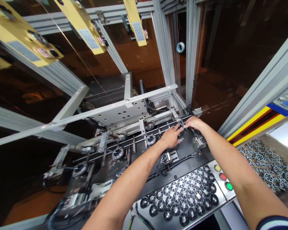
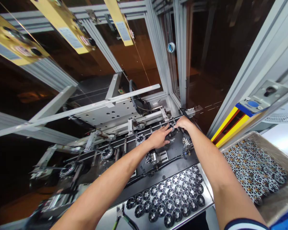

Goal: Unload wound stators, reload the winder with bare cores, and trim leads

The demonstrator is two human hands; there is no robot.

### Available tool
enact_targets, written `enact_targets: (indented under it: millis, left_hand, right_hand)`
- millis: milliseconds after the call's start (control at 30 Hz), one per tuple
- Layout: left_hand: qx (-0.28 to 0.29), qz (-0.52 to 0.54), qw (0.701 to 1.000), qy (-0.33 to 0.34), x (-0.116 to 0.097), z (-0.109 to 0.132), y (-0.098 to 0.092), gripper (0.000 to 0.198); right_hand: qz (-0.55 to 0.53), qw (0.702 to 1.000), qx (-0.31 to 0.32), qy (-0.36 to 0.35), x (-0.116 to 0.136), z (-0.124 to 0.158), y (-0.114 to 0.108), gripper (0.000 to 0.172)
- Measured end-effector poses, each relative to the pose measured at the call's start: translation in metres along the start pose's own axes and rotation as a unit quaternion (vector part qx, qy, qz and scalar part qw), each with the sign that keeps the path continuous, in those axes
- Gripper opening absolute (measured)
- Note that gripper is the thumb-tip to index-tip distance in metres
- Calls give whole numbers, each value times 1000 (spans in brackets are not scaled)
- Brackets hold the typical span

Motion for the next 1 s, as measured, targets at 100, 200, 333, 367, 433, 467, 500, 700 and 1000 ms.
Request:
enact_targets:
  millis: [100, 200, 333, 367, 433, 467, 500, 700, 1000]
  left_hand:
    - [2, -2, 1000, 0, -1, 0, -1, 82]
    - [4, -6, 1000, 0, -1, 0, -2, 82]
    - [6, -9, 1000, 2, -1, 1, -3, 81]
    - [5, -9, 1000, 3, -1, 1, -3, 81]
    - [4, -11, 1000, 4, -2, 0, -3, 80]
    - [4, -13, 1000, 4, -2, 0, -3, 80]
    - [4, -15, 1000, 3, -2, 1, -3, 80]
    - [12, -28, 1000, 2, -5, 4, -3, 84]
    - [43, -52, 998, 14, -3, 11, -10, 95]
  right_hand:
    - [5, 999, 27, 17, -1, 0, 0, 28]
    - [10, 999, 43, 25, -1, -1, 1, 26]
    - [23, 998, 54, 24, -2, -1, 2, 26]
    - [28, 998, 56, 22, -2, 0, 2, 27]
    - [40, 997, 56, 16, -1, 1, 1, 28]
    - [46, 997, 55, 13, -1, 2, 1, 28]
    - [52, 997, 53, 8, 0, 2, 1, 28]
    - [89, 995, 36, -36, 8, -6, 0, 26]
    - [109, 989, 29, -97, 17, -6, 1, 26]
Point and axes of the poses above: each hand's wrist, its own z-axis away from the middle knuckle, its own y-axis out of the palm, x = y × z, the point moved 1 cm from there along -z, towards the middle knuckle, and after that the axes turned 15 degrees about -x, right-handed, at the moved point
